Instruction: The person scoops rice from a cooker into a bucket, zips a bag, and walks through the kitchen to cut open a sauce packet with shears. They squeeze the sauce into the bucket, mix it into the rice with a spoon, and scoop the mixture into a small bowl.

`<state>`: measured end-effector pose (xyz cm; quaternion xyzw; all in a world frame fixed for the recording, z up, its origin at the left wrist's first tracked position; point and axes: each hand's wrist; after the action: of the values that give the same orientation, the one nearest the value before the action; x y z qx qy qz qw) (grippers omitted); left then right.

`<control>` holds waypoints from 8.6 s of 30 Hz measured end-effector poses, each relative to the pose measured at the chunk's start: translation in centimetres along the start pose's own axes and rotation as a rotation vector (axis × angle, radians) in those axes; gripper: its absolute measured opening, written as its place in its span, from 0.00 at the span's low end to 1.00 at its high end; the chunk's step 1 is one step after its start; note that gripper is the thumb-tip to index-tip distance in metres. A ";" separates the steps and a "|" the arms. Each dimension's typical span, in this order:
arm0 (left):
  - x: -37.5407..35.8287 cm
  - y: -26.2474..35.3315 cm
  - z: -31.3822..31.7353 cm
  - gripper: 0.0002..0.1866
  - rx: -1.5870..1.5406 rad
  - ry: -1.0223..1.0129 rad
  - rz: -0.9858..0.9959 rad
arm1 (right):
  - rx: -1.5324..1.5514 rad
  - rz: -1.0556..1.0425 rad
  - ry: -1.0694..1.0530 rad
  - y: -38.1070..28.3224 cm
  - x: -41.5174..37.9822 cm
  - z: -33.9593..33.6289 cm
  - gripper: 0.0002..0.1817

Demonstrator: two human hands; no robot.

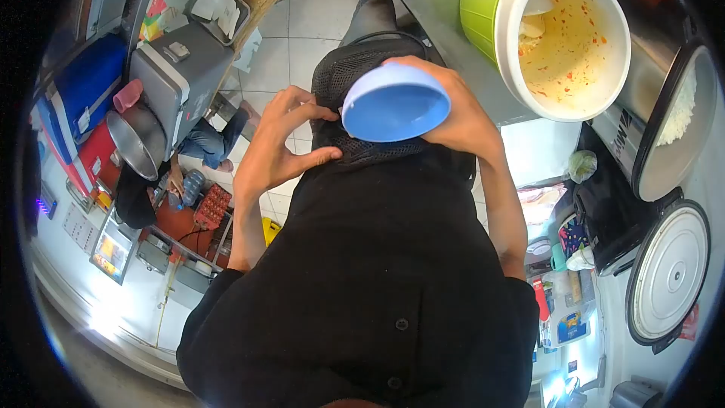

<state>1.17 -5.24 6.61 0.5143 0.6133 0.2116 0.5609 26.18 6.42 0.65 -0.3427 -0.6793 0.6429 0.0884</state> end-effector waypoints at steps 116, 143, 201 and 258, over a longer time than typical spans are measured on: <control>20.7 10.3 -5.7 0.09 -0.292 -0.096 0.158 | -0.747 0.553 1.559 -7.6 -16.9 -17.7 0.39; 13.9 -3.6 -9.9 0.18 -0.212 -0.364 -0.350 | -1.183 1.083 2.245 -12.9 -48.2 -29.0 0.32; -16.4 -5.8 8.6 0.11 -0.828 0.222 -0.017 | -0.573 -0.373 -0.055 -7.8 -2.8 5.5 0.25; -103.4 -52.9 28.5 0.15 -0.941 2.028 -0.583 | -0.721 -0.907 -1.470 -9.1 -29.3 128.2 0.01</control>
<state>-10.21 -124.20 2.99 -0.3131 0.7379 0.5974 -0.0257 -26.97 -114.23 -1.66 0.4410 -0.7918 0.3529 -0.2325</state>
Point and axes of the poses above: each hand's wrist, its own x-axis towards the middle knuckle, its own z-axis out of the palm, y = z × x, and after that the axes turned 13 degrees about -x, right-handed
